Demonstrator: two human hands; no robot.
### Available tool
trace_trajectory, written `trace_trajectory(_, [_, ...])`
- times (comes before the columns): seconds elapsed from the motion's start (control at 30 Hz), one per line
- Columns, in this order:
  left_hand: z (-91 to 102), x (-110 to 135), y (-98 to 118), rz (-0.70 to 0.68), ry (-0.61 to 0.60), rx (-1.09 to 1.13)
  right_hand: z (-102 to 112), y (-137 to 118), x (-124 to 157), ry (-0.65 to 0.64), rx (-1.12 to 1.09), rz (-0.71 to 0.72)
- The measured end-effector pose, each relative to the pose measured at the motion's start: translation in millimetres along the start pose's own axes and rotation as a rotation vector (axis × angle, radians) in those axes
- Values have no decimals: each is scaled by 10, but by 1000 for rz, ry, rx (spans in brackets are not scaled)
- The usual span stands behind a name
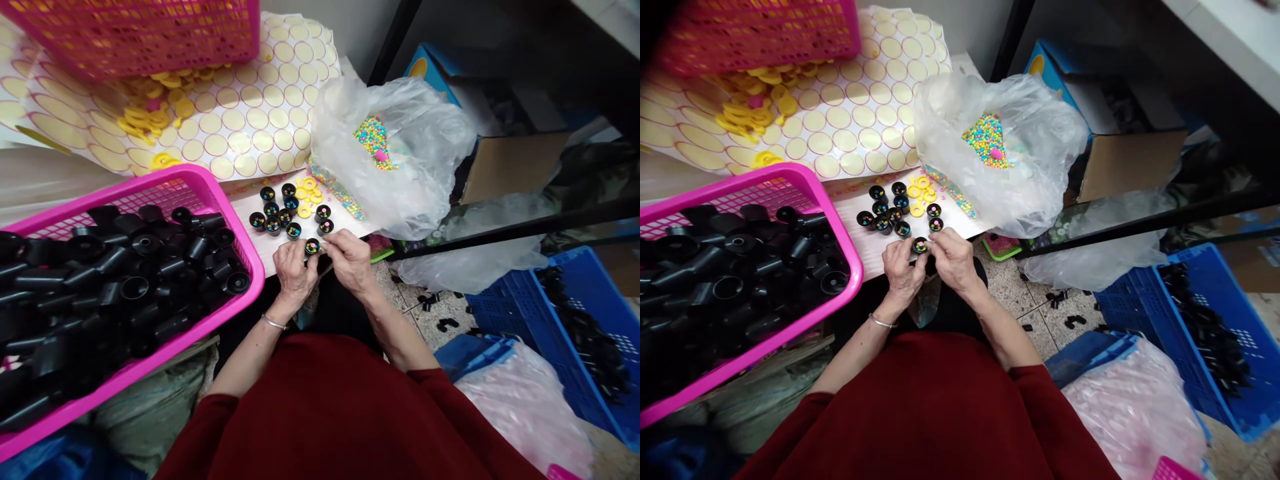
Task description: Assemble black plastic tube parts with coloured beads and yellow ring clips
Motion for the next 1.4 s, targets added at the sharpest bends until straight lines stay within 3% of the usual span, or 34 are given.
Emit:
trace_trajectory(0.13, [-49,-18,-52,66,-12,-10,211,388,-302,117,45,-90])
trace_trajectory(0.3, [-4,-35,-76,64,62,-18,-31,740,-790,-134,338,-146])
trace_trajectory(0.47, [175,-32,-53,32,132,122,-259,753,-943,-301,569,-115])
trace_trajectory(0.63, [222,-11,-203,202,147,200,-340,724,-920,-324,667,-51])
trace_trajectory(0.8, [148,-46,-329,294,153,271,-229,701,-651,-353,625,-93])
trace_trajectory(0.93, [82,-105,-369,322,103,233,-185,711,-402,-423,461,-230])
trace_trajectory(1.07, [55,-154,-385,333,85,186,-115,782,-383,-355,413,-345])
trace_trajectory(1.23, [-5,-209,-403,340,77,207,-78,835,-443,-294,364,-350])
trace_trajectory(1.4, [9,-230,-400,341,109,189,-43,863,-426,-275,461,-416])
Point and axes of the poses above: each hand's wrist, its own x-axis away from the middle knuckle, its own z-axis out of the back of the hand, y = z × x, the point moved 10 cm from there along -x, towards the middle knuckle, and after that the axes turned 3 degrees about x, right-handed, at the moved point
